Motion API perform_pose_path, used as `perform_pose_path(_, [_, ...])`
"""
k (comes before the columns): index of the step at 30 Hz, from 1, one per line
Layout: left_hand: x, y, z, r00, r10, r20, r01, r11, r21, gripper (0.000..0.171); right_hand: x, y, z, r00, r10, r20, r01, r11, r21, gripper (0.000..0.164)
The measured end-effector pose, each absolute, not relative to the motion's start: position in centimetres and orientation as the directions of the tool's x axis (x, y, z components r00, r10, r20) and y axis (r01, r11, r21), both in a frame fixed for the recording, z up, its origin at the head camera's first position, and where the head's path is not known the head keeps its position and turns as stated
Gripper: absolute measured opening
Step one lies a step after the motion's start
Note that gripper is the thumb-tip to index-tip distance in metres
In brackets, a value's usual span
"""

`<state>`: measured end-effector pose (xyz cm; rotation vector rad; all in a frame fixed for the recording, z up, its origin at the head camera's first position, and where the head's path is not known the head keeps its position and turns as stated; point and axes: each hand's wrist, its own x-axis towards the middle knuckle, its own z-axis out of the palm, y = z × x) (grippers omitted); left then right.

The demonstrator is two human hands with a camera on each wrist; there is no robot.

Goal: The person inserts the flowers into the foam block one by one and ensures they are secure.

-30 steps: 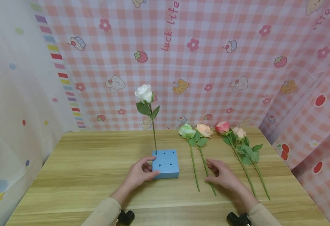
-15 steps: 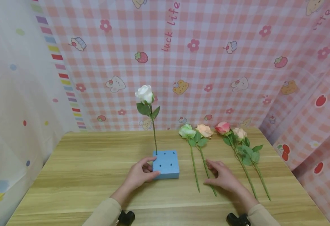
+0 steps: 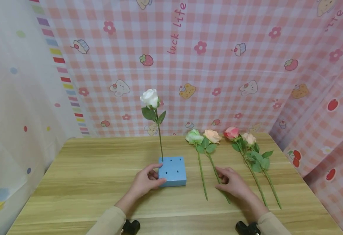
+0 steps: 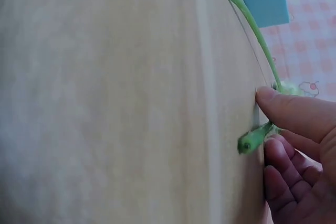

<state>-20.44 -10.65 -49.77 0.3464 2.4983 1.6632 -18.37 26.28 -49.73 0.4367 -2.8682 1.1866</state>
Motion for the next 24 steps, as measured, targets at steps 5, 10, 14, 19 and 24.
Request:
perform_pose_path(5, [-20.45, -10.68, -49.76, -0.967, 0.254, 0.028, 0.124, 0.37, 0.921, 0.058, -18.35, 26.44, -49.64, -0.966, -0.236, 0.109, -0.244, 0.677, -0.694, 0.062])
perform_pose_path(10, [-20.46, -10.69, -49.73, -0.967, 0.254, 0.028, 0.124, 0.373, 0.919, 0.058, -18.4, 26.41, -49.54, -0.974, -0.208, 0.088, -0.207, 0.664, -0.718, 0.058])
perform_pose_path(14, [-20.46, -10.69, -49.75, -0.966, 0.255, 0.03, 0.126, 0.369, 0.921, 0.058, -18.54, 26.48, -49.6, -0.981, -0.187, 0.048, -0.156, 0.623, -0.767, 0.056])
perform_pose_path(19, [-20.45, -10.71, -49.78, -0.965, 0.26, 0.034, 0.131, 0.365, 0.922, 0.058, -18.73, 26.67, -49.72, -0.988, -0.153, 0.001, -0.09, 0.576, -0.812, 0.052])
perform_pose_path(24, [-20.46, -10.71, -49.79, -0.965, 0.26, 0.036, 0.134, 0.367, 0.921, 0.058, -18.92, 26.6, -49.69, -0.995, -0.1, -0.019, -0.043, 0.587, -0.809, 0.048])
